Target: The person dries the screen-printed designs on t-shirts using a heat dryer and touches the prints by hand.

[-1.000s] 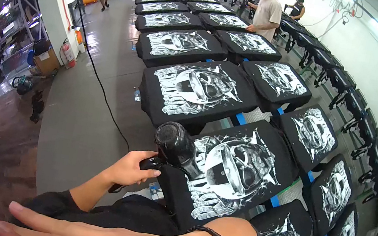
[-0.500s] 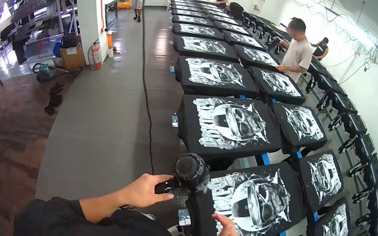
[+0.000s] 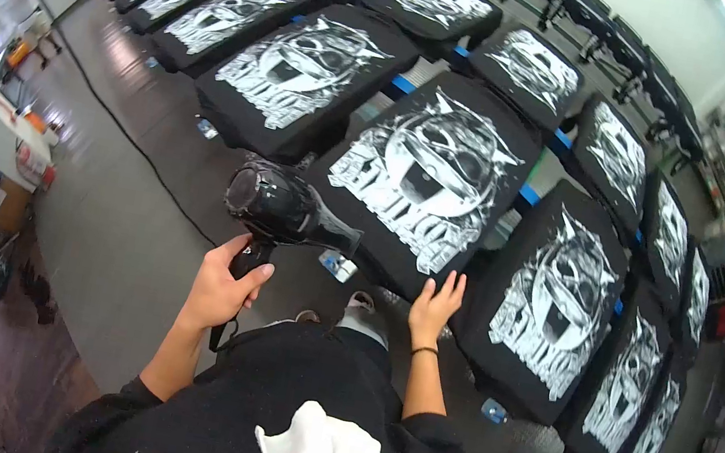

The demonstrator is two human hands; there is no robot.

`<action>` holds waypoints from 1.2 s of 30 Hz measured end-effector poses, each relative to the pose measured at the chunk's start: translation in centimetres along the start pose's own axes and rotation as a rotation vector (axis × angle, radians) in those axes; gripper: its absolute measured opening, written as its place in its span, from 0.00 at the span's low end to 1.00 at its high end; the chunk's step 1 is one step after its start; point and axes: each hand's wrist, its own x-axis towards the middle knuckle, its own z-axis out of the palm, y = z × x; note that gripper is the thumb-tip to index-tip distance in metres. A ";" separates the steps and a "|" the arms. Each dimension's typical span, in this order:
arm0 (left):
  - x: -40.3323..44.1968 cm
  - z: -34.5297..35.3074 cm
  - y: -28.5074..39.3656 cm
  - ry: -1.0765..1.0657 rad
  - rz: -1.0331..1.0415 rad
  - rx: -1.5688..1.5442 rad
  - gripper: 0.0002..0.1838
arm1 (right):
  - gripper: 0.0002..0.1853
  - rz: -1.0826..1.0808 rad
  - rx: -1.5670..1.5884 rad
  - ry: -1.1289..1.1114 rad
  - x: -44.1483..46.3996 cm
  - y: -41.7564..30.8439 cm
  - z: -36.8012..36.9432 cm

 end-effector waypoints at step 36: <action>16.3 16.6 3.9 -0.155 -0.015 0.126 0.28 | 0.34 0.818 1.024 -0.132 23.0 12.0 7.8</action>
